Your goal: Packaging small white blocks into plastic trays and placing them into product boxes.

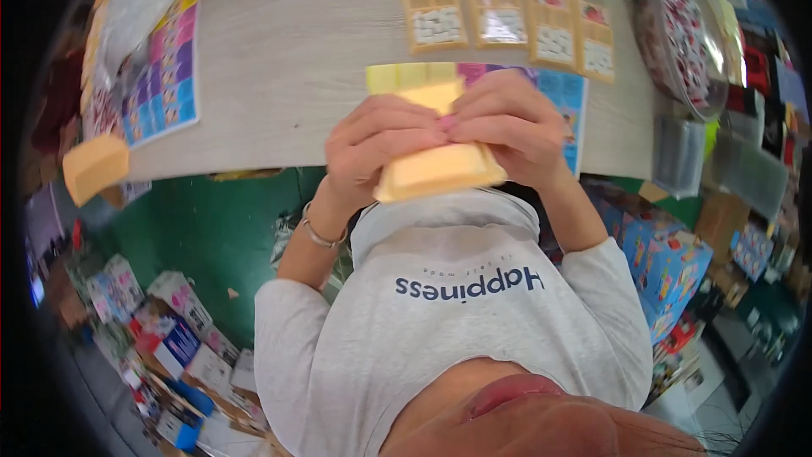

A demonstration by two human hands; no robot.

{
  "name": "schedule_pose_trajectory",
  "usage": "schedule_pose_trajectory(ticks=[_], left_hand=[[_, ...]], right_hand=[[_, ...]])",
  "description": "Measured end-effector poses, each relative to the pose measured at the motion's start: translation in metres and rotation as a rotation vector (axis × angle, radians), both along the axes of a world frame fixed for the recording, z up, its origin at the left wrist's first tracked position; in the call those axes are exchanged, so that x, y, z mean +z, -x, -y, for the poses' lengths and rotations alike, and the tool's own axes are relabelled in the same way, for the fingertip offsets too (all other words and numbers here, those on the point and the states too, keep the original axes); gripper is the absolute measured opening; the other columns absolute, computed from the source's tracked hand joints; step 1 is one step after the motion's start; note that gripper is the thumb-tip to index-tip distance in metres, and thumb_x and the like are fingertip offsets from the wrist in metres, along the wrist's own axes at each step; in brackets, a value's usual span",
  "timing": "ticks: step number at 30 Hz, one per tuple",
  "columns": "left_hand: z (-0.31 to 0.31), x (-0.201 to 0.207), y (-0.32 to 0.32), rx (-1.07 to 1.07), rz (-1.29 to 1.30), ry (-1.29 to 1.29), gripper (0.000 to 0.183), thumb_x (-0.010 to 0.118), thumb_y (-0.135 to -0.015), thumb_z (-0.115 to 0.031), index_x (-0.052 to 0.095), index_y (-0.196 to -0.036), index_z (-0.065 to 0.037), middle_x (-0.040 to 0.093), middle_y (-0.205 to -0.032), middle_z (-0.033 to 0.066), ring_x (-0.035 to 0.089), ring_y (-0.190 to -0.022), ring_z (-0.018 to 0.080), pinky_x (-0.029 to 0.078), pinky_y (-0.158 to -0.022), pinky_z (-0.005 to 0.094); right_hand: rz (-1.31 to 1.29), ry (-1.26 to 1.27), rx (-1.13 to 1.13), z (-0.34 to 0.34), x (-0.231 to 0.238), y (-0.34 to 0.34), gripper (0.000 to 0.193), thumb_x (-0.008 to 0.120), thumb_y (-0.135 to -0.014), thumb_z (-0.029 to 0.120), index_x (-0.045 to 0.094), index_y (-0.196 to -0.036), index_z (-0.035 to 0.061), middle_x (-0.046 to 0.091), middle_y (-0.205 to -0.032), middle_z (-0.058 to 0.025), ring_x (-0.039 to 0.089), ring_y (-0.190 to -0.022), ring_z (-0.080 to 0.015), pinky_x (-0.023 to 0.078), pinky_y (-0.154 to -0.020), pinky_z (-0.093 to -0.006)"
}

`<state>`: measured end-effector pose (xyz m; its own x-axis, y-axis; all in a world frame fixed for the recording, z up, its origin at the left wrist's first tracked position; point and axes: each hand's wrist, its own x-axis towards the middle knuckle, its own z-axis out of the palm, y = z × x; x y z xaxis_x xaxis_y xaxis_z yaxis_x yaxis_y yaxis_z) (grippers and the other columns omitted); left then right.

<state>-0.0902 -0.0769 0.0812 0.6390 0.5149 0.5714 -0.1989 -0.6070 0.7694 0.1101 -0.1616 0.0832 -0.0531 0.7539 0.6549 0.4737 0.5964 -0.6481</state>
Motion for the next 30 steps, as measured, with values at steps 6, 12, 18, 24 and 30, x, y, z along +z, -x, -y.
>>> schedule_pose_trajectory(ticks=[6,12,18,24,30], left_hand=[[-0.072,-0.064,0.07,0.221,-0.055,0.78,0.032,0.066,-0.098,-0.012,0.058,-0.128,-0.002,0.07,-0.107,0.0062,0.066,-0.093,0.0129,0.054,-0.078,0.0277],[-0.154,-0.087,0.125,0.679,-0.835,0.529,0.053,0.072,-0.094,-0.027,0.053,-0.135,0.0,0.07,-0.111,0.0105,0.067,-0.1,0.0151,0.052,-0.085,0.0304],[-0.07,-0.078,0.018,0.575,-0.78,-0.421,0.037,0.077,-0.083,-0.024,0.068,-0.115,-0.011,0.07,-0.111,0.0081,0.064,-0.107,0.0265,0.048,-0.091,0.0476],[0.015,-0.109,-0.055,0.589,-0.684,-0.309,0.027,0.075,-0.084,-0.029,0.069,-0.107,-0.018,0.063,-0.112,0.0007,0.053,-0.113,0.021,0.024,-0.107,0.046],[0.006,-0.123,-0.051,0.605,-0.662,-0.275,0.021,0.074,-0.085,-0.028,0.069,-0.104,-0.021,0.06,-0.108,-0.0009,0.051,-0.107,0.0222,0.028,-0.102,0.0457]], right_hand=[[-0.357,0.404,-0.117,0.032,-0.01,-0.036,0.036,0.077,-0.085,0.01,0.066,-0.118,0.0038,0.071,-0.112,-0.0107,0.068,-0.103,-0.0219,0.054,-0.088,-0.0352],[-0.191,0.628,-0.816,0.082,-0.021,-0.149,0.025,0.069,-0.089,0.002,0.07,-0.114,0.0026,0.072,-0.108,-0.0079,0.067,-0.097,-0.0174,0.053,-0.087,-0.0307],[0.355,0.486,-0.249,0.035,-0.06,-0.086,0.018,0.072,-0.083,0.005,0.072,-0.101,0.005,0.07,-0.098,-0.0074,0.067,-0.092,-0.0254,0.053,-0.08,-0.0375],[0.585,0.33,-0.386,-0.016,-0.105,-0.033,0.026,0.074,-0.08,0.014,0.068,-0.104,0.0088,0.064,-0.098,-0.0061,0.063,-0.092,-0.0269,0.051,-0.079,-0.0406],[0.533,0.207,-0.337,-0.006,-0.115,-0.032,0.025,0.074,-0.078,0.013,0.069,-0.103,0.0107,0.064,-0.097,-0.004,0.061,-0.089,-0.0264,0.051,-0.077,-0.0379]])
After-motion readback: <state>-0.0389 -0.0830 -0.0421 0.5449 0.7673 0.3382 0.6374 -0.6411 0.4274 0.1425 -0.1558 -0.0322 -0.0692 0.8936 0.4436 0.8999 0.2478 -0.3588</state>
